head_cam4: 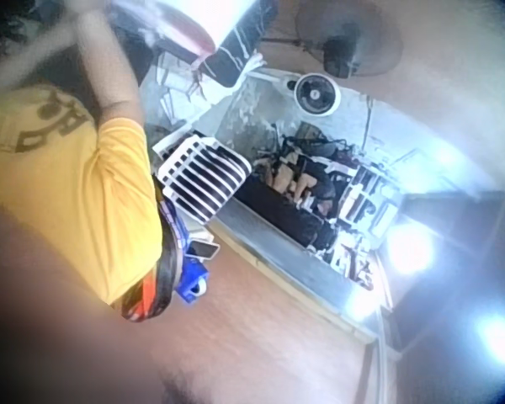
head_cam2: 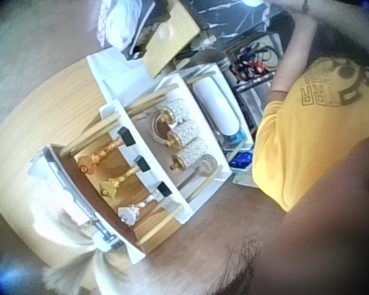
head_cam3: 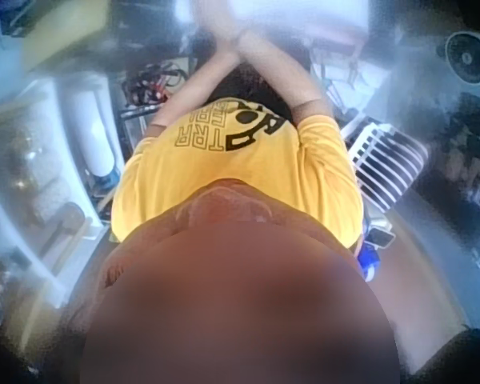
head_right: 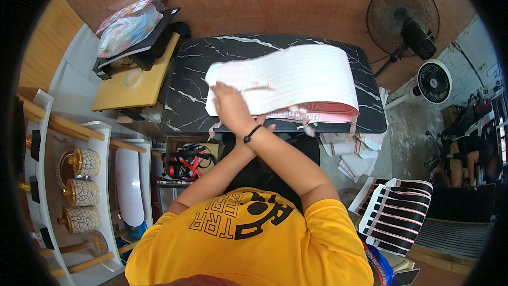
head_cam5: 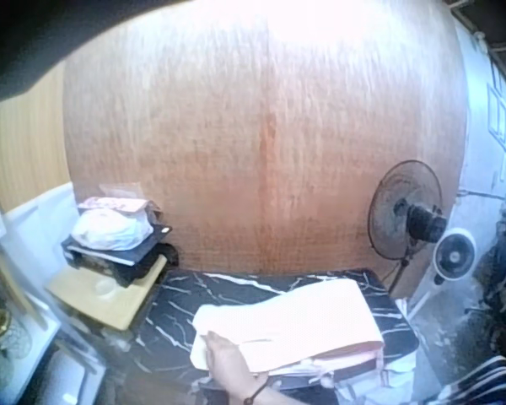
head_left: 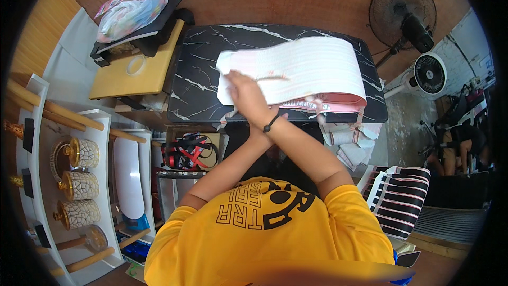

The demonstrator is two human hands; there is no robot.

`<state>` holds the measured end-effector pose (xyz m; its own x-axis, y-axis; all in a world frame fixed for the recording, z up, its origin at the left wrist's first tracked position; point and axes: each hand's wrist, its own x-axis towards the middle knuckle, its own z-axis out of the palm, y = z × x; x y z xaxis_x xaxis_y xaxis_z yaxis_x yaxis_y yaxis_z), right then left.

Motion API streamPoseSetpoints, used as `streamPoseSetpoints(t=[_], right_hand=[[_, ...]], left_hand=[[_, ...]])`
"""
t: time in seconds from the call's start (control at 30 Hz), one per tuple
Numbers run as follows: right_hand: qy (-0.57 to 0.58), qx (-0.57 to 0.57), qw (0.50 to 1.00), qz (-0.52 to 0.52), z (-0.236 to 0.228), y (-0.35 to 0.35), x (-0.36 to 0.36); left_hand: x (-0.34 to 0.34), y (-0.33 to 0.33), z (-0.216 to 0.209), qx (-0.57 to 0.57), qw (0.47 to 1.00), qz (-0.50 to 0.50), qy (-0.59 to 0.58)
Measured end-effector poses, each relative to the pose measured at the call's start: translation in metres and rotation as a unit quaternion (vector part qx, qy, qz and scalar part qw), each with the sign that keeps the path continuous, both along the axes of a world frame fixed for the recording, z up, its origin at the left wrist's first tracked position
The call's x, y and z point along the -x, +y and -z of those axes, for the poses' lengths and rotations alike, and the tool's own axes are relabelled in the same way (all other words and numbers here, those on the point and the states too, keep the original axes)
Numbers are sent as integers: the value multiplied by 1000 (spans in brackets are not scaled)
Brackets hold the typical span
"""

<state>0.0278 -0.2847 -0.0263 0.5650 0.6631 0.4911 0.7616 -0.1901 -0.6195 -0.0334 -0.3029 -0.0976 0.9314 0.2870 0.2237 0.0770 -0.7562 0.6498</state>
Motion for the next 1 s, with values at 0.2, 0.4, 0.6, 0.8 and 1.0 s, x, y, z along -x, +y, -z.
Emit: streamPoseSetpoints(t=[0.2, 0.4, 0.6, 0.8, 1.0], right_hand=[[-38, 105, 992, -66, 22, -2, 14], [43, -31, 998, -16, 1, 5, 5], [133, -301, 941, 77, -34, -16, -11], [146, -419, 875, 193, -40, -106, -48], [128, -296, 883, 341, 20, -184, -83]], left_hand=[[-3, -2, 15, -59, 998, -10, -33], [-1, 2, 20, 5, 987, 2, -159], [1, -3, 5, 28, 969, -92, -227], [-20, 6, -13, 73, 929, -64, -358], [-41, 9, -24, -82, 971, 83, -210]])
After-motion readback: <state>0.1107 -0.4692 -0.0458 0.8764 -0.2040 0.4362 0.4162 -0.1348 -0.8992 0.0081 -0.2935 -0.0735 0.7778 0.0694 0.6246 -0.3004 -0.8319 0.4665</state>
